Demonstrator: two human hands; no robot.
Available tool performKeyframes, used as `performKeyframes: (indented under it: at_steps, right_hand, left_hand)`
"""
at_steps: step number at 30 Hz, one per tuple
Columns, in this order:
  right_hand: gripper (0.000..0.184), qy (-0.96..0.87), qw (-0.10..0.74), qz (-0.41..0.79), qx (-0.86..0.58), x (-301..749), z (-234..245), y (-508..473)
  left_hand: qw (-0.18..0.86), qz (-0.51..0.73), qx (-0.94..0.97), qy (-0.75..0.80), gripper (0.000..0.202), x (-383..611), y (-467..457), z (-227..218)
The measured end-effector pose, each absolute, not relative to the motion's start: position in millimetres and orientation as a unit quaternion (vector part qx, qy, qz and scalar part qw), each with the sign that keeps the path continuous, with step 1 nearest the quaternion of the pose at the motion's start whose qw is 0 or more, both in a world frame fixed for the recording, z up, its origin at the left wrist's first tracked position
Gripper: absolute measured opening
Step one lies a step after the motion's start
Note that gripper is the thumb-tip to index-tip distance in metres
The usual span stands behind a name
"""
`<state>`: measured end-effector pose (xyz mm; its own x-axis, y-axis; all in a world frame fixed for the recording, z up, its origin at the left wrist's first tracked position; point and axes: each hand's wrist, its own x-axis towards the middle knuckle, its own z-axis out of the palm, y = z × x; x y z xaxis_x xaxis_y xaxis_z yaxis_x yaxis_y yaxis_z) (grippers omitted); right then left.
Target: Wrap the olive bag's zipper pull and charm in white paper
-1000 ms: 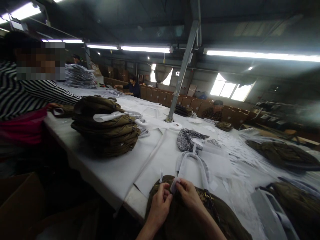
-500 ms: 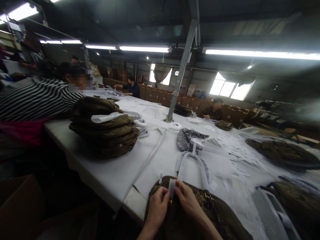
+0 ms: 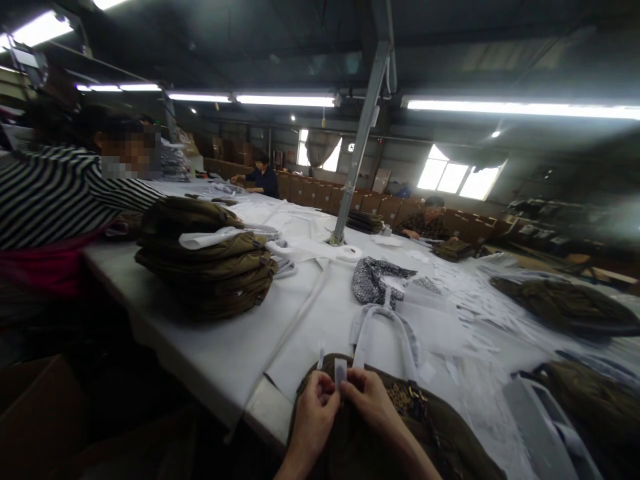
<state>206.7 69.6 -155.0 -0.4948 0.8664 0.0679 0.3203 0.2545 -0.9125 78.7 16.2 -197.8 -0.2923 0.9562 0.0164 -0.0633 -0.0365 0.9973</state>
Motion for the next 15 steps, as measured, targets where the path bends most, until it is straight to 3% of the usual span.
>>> performKeyframes:
  at_steps: [4,15]
  right_hand:
    - [0.031,-0.739,0.303,0.465,-0.383,206,-152,69]
    - [0.029,-0.721,0.33,0.456,-0.404,213,-164,76]
  left_hand:
    - [0.481,0.589,0.398,0.513,0.045,78,19,-197]
    - [0.44,0.544,0.422,0.577,0.026,78,21,-203]
